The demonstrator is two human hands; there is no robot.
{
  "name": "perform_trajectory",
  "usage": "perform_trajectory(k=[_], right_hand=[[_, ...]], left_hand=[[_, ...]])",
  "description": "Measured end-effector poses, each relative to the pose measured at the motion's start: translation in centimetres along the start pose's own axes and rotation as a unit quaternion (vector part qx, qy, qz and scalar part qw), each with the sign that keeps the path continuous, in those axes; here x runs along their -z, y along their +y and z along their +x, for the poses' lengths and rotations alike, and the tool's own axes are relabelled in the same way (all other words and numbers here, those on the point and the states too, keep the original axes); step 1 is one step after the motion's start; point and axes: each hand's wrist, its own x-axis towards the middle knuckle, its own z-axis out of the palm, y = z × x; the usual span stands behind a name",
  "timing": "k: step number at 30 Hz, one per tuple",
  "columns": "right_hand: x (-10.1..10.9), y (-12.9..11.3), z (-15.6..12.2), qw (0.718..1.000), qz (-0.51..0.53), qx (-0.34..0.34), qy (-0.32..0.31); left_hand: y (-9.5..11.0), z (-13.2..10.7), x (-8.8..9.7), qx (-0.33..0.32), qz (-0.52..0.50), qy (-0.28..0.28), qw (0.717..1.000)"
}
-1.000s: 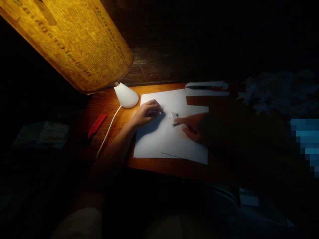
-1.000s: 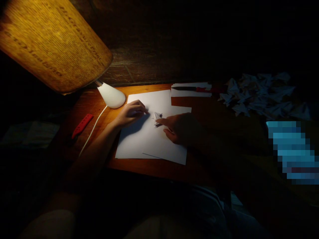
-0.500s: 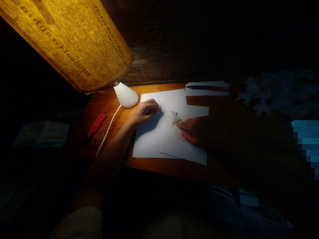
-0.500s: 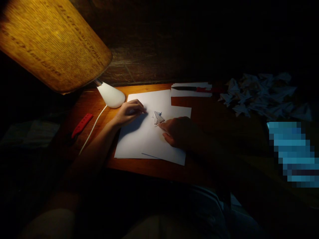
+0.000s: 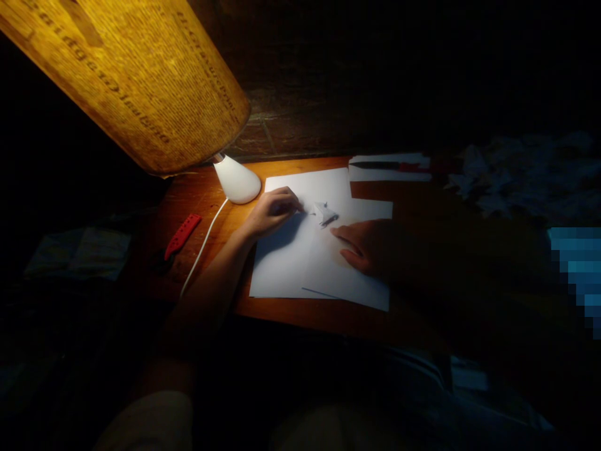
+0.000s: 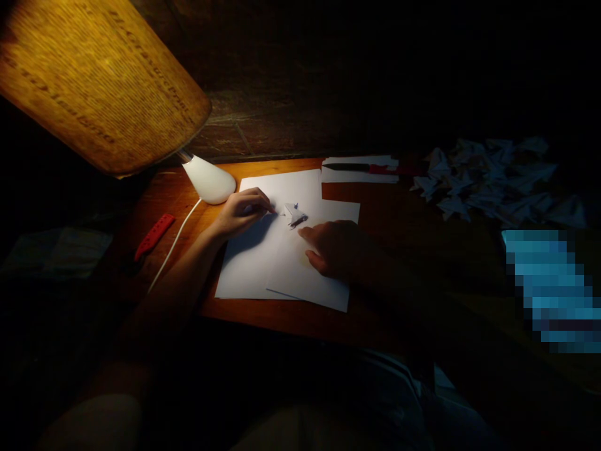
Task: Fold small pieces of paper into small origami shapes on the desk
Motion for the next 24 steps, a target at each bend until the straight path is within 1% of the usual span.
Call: perform_trajectory(k=[5,9,14,16,21,24], right_hand=[[-0.1,-0.1,0.2,0.999,-0.005,-0.041,0.000],[-0.3,-0.2,0.6,0.999,-0.018,-0.038,-0.012],[-0.2,-0.3,0.6,0.999,-0.001,-0.042,-0.011],[-0.3,-0.3,0.5,0.999,0.004,-0.045,-0.010],[-0.8,-0.1,0.6,0.996,0.056,-0.069,0.032],[-1.1,0.2,0.7,0.991,0.104,-0.076,0.048]], left_hand=[[-0.1,0.0,0.0,-0.001,-0.008,0.001,1.000],[-0.4,-0.1,0.0,-0.019,-0.001,-0.001,1.000],[-1.0,-0.1,0.1,-0.059,0.020,-0.003,0.998],[-1.1,-0.1,0.0,-0.065,0.033,-0.001,0.997],[-0.9,-0.1,-0.4,-0.061,0.072,0.025,0.995],[-0.6,0.0,-0.9,-0.087,0.114,0.010,0.990]])
